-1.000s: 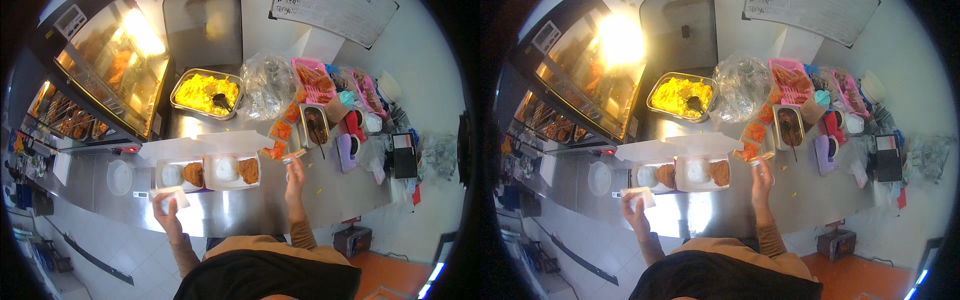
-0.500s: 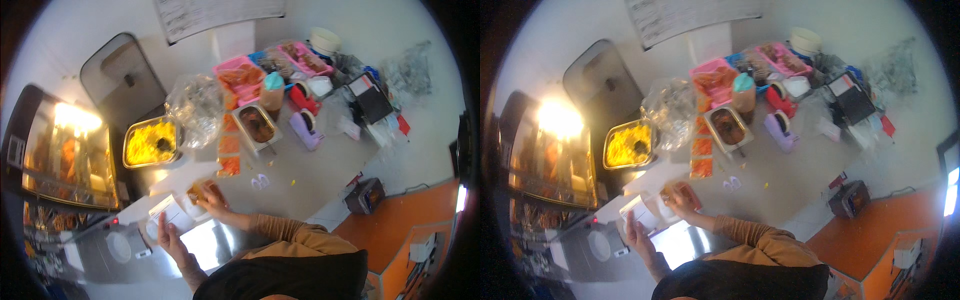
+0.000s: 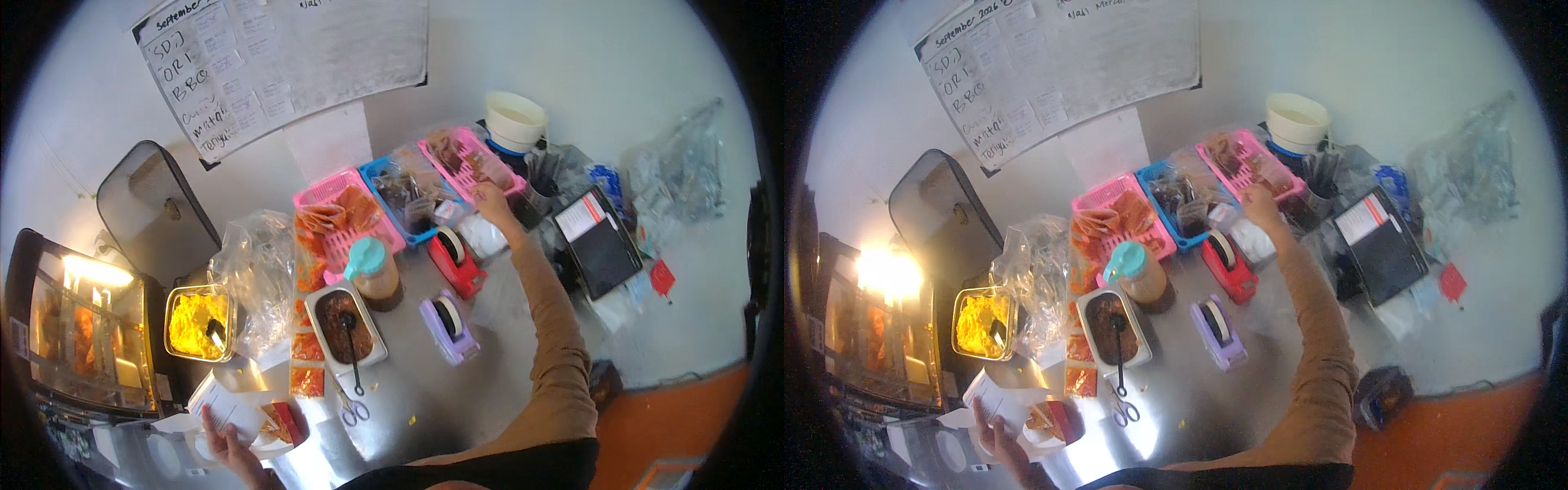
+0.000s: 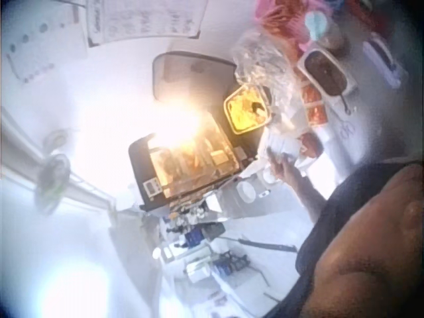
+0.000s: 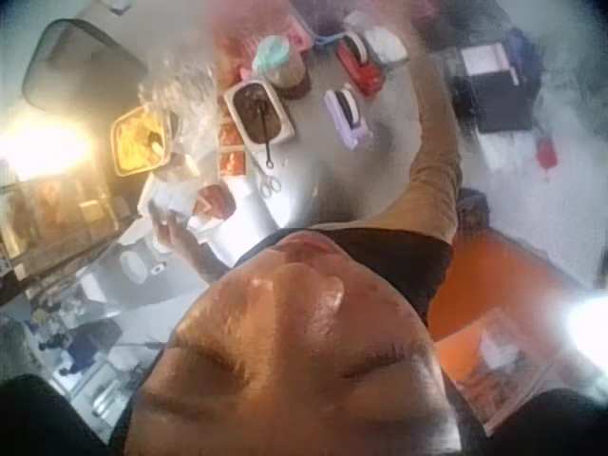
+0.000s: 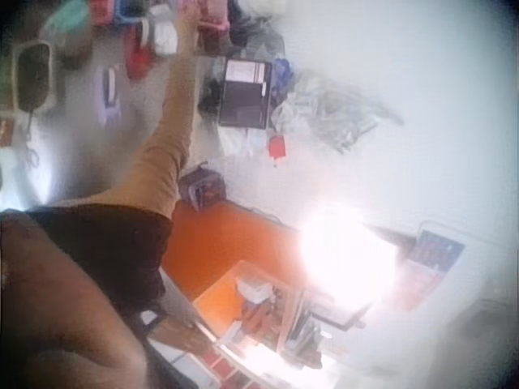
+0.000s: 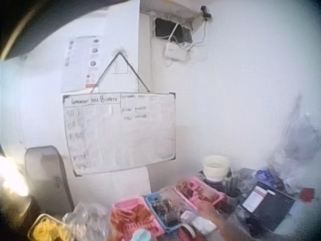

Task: The person scoops a green mixture into a paper cup, places it in a takeaway box, and adds ice from a rice cooker. They then use tongs to place fried chicken pieces into the box, add a side of yellow food, and close the box after writing on a receipt.

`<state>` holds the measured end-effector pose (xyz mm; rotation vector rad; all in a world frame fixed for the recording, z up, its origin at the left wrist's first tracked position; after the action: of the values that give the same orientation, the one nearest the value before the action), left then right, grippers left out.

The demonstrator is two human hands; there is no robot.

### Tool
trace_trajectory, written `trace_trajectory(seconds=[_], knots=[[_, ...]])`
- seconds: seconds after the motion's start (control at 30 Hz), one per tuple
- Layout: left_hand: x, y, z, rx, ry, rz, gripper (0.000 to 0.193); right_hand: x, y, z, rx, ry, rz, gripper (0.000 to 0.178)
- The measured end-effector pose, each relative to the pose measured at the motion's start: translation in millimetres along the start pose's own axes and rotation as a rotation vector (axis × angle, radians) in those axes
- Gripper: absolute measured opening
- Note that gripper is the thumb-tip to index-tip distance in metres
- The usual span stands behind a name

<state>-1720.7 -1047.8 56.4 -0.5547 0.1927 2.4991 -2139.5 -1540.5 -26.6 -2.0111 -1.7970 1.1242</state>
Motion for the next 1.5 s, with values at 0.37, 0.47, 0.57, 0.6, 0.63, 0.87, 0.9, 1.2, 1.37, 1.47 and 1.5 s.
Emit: trace_trajectory(seconds=[0.37, 0.47, 0.57, 0.6, 0.63, 0.87, 0.9, 1.2, 1.37, 1.47, 1.5], knots=[[19.1, -10.6, 51.5, -0.608, 0.017, 0.215, 0.057, -139.8, 140.2, 61.5, 0.462, 0.287, -0.219, 0.03], [20.2, -17.2, 54.8, -0.662, -0.09, 0.339, 0.057, -158.8, 159.7, 80.9, 0.549, 0.33, -0.2, 0.041], [31.0, -57.0, 44.5, -0.441, 0.075, 0.306, 0.055, -174.9, 172.7, 98.1, 0.301, 0.369, 0.105, 0.043], [28.7, -50.3, 39.0, -0.478, 0.063, 0.323, 0.055, -178.1, 156.6, 111.1, 0.21, 0.313, 0.161, 0.041], [21.1, -41.7, 40.5, -0.526, 0.058, 0.351, 0.055, -184.5, 136.0, 116.4, 0.091, 0.214, 0.161, 0.039], [32.7, -74.2, 74.4, -0.44, 0.135, 0.527, 0.055, -80.1, -18.4, -39.1, -0.231, -0.159, 0.489, 0.025], [38.4, -84.8, 72.7, -0.378, 0.141, 0.54, 0.057, -44.7, -41.7, -91.0, -0.223, -0.23, 0.511, 0.024], [45.2, -117.1, 43.6, 0.011, 0.036, 0.433, 0.054, 277.4, 85.0, -423.1, -0.436, -1.043, -0.908, 0.022], [21.5, -121.8, 53.4, 0.187, 0.05, 0.194, 0.059, 407.0, 254.9, -481.5, -0.082, -1.226, -1.113, 0.021], [15.1, -145.4, 66.4, 0.306, 0.034, 0.108, 0.064, 449.0, 311.1, -490.3, 0.166, -1.296, -1.153, 0.02], [13.1, -156.5, 68.0, 0.327, 0.04, 0.062, 0.065, 455.6, 317.1, -496.2, 0.194, -1.312, -1.171, 0.02]])
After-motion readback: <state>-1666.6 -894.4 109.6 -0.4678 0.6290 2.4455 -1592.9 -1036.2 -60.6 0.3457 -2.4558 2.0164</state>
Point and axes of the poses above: each hand's wrist, its own x-axis away from the middle knuckle, its own y-axis out of the palm, z = x × y, the point moved 2 cm from there along -x, towards the middle knuckle, and after that the axes turned 13 degrees about y, right-handed, at the moved point
